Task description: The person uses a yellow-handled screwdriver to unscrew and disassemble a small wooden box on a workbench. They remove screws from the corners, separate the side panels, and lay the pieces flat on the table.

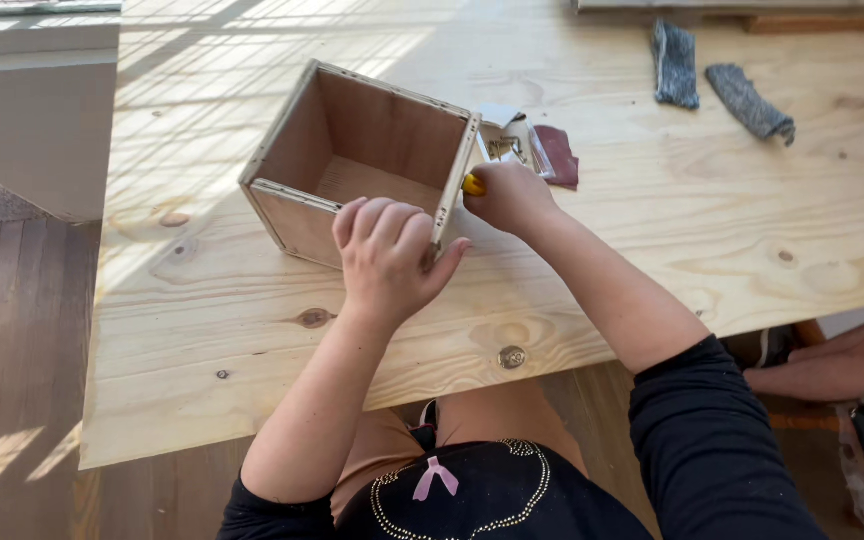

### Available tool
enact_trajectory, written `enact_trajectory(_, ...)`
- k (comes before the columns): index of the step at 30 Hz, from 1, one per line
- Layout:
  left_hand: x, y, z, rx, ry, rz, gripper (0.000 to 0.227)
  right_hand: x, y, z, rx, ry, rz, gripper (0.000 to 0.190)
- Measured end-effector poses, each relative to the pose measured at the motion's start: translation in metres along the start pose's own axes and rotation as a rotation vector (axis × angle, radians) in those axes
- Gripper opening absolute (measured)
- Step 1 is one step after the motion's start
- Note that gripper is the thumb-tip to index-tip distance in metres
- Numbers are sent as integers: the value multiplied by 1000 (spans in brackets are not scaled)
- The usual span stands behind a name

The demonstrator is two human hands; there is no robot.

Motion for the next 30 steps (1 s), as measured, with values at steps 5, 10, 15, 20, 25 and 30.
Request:
enact_trajectory(5,2,1,-2,-62,28,-12,30,-6,11,2,85,-45,19,35)
enact_trajectory(10,3,3,-1,-81,12,11,27,-7,44,28,153,-198,294,26)
enact_trajectory(15,-1,0,2,-110,19,-2,25,3,63,40,304,-383,532,20)
enact_trajectory(20,-1,-1,2,-89,29,-13,26,6,23,14,-153,66,121,38)
enact_trajectory(25,-2,-1,2,-103,51,-7,27,-13,22,28,-410,105,-71,21)
enact_trajectory(30,-1,0,1,-121,62,-1,27,-23,48,39,-483,116,-127,18)
Point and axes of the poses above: each hand's wrist, its own x-axis away from the middle knuckle, its own y-axis out of the palm, z = x × y, the point moved 2 cm from there along -x, towards the middle knuckle, and after that the axes turned 6 degrees about z, right-handed, at the moved point
